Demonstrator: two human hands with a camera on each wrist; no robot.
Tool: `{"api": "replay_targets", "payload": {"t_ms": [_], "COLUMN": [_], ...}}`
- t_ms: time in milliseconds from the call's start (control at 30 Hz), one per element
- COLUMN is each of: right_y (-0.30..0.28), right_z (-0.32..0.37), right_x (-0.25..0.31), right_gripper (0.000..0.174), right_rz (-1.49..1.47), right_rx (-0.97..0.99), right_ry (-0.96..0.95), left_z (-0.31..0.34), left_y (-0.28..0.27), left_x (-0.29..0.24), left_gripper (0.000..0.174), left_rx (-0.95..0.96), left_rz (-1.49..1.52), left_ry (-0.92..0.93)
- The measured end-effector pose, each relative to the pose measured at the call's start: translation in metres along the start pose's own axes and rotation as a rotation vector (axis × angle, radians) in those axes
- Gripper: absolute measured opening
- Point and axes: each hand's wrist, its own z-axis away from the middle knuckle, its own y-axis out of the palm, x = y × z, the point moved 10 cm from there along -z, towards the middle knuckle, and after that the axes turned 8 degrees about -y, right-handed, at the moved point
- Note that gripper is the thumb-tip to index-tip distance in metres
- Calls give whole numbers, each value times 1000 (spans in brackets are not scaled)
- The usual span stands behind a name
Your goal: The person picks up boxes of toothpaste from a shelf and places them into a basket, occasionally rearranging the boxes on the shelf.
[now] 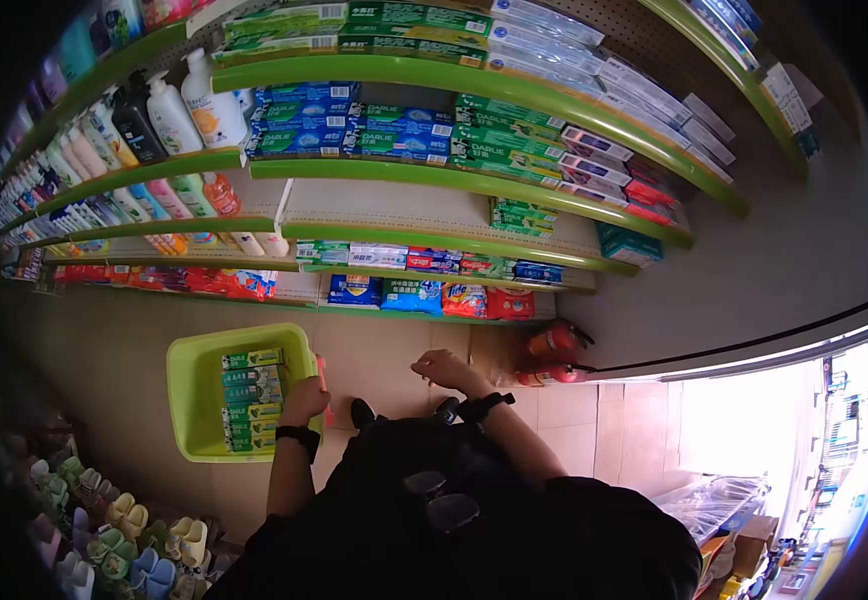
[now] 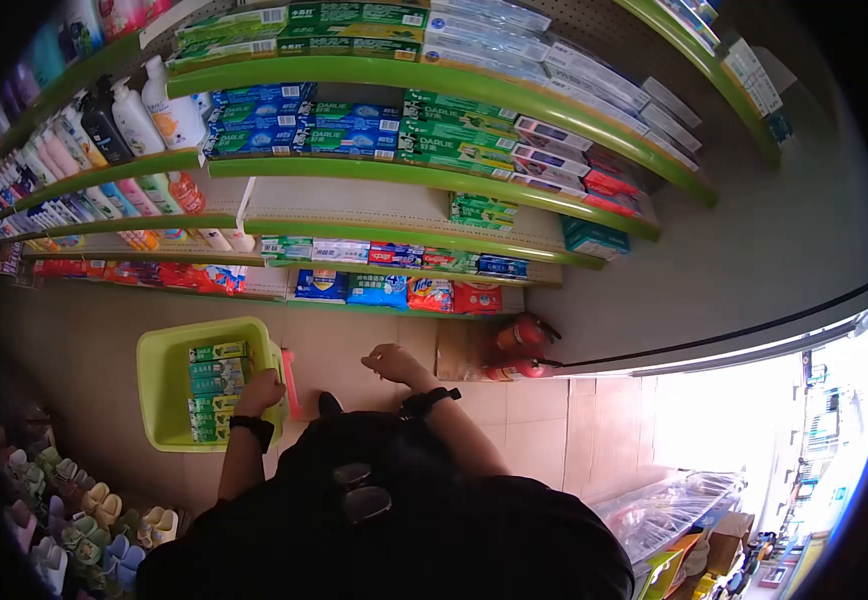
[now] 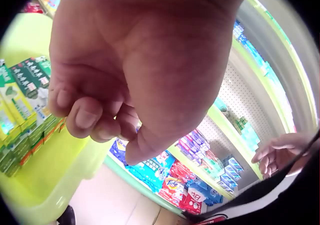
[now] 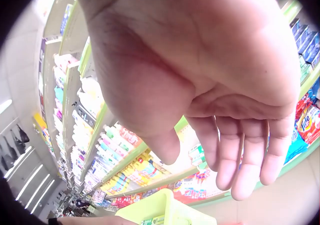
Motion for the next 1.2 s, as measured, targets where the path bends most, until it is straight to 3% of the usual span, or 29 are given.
{"api": "replay_targets", "payload": {"t_ms": [100,200,267,433,533,667,800,900,967,1200], "right_y": [-41,-85,-112,-153,-170,-201,-231,-243,-257,-297], "right_z": [7,16,24,46,56,76,98,110,128,146], "right_x": [-7,-22,-32,-62,-76,-94,-125,-162,-169,-209], "right_gripper": [33,29,28,26,28,35,39,42,44,27], "right_rz": [-8,88,136,194,123,-27,-6,-54,29,-36], "right_rx": [-78,-167,-209,-224,-281,-405,-557,-599,-673,-756], "right_ry": [-77,-125,-154,-194,-230,-196,-131,-73,-53,-26], "left_z": [-3,3,2,16,28,30,-2,-11,-25,-73], "left_y": [-22,-29,-18,3,11,6,25,20,28,14], "left_x": [-45,-96,-129,-211,-256,-292,-307,-346,-373,-502], "left_gripper": [20,21,19,13,13,14,17,13,14,24], "left_rx": [-209,-280,-269,-305,-297,-227,-211,-260,-197,-295], "left_rz": [108,94,260,346,373,370,148,184,200,215], "left_ry": [112,85,168,225,393,370,423,515,551,845]}}
